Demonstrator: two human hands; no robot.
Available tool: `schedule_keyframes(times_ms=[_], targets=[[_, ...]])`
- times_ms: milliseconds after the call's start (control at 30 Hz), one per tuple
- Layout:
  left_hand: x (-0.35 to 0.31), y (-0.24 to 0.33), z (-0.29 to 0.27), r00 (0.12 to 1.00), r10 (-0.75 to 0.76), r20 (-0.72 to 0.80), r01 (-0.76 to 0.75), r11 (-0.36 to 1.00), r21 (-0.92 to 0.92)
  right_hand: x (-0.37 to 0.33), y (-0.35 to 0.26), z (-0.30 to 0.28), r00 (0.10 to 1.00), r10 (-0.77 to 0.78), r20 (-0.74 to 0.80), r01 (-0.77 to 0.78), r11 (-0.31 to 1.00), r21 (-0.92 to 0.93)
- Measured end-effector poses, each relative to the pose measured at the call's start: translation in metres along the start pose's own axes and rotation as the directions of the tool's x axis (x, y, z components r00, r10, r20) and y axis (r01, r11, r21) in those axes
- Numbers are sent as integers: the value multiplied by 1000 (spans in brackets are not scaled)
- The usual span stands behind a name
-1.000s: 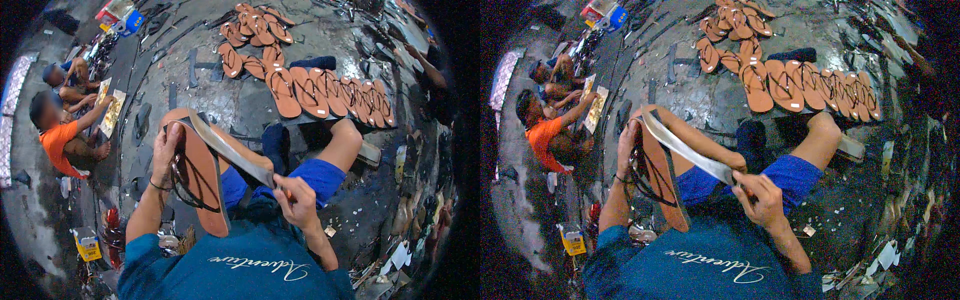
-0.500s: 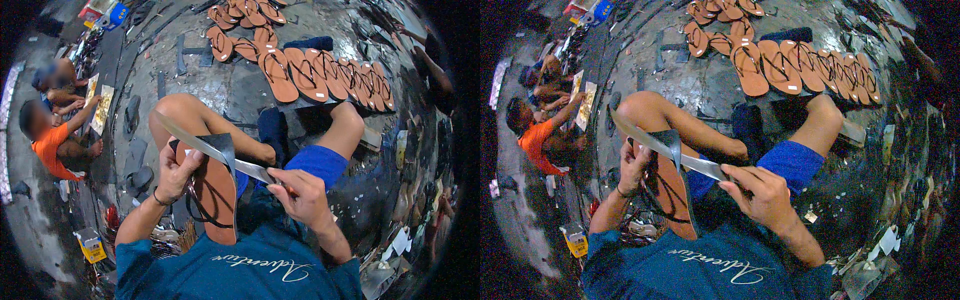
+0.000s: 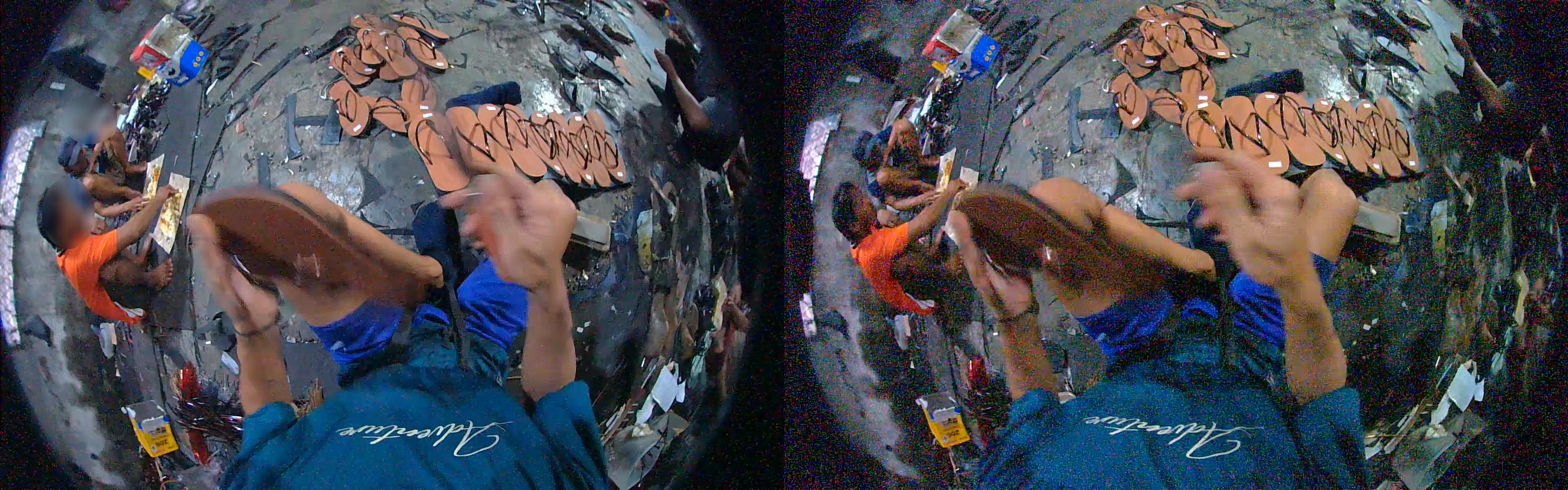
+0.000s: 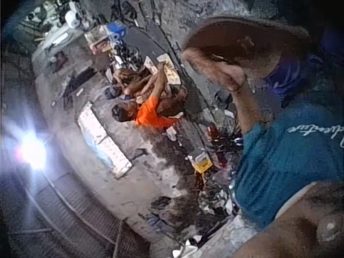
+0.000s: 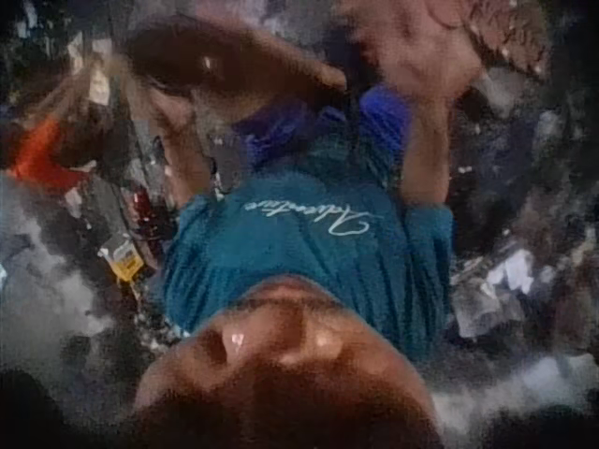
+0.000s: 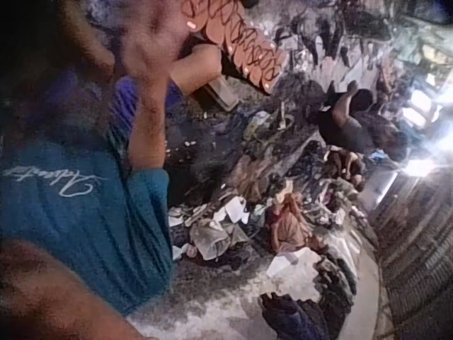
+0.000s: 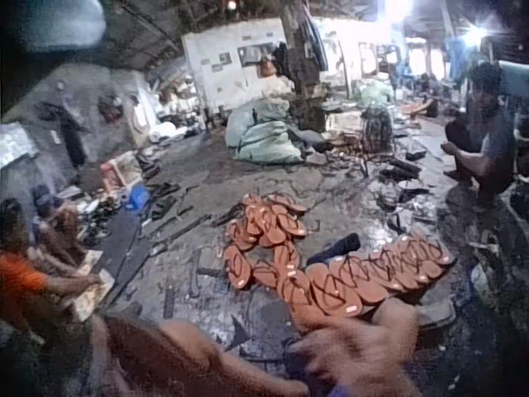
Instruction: The person sits on the floor and uses a knife to trim and shape the soles of multiple flip-flops. They handle each sandal one at a time, cutting along the edges and occasionally adjusting the straps before placing the finished items in a pile.
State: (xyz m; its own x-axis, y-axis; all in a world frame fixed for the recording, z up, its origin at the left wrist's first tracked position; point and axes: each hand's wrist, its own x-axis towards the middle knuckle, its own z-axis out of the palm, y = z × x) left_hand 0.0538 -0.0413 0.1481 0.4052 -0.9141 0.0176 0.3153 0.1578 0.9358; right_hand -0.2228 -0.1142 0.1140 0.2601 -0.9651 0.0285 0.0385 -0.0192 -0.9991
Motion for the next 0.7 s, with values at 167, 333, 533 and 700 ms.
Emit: schedule_keyframes(times_ms=[167, 333, 533, 700], targets=[[-24, -86, 17, 915, -402, -40, 377, 886, -271, -57, 42, -21, 947, -76, -313, 34, 990, -138], [-36, -108, 60, 849, -504, -158, 361, 772, -523, -137, 81, -1, 968, -79, -237, -27, 910, -413], [-48, -112, 45, 822, -554, -132, 400, 727, -558, -164, 74, 1, 992, 63, -112, -110, 872, -477], [-73, -122, 25, 829, -550, -104, 460, 775, -432, -153, 55, -4, 992, 65, -107, -114, 819, -563]])
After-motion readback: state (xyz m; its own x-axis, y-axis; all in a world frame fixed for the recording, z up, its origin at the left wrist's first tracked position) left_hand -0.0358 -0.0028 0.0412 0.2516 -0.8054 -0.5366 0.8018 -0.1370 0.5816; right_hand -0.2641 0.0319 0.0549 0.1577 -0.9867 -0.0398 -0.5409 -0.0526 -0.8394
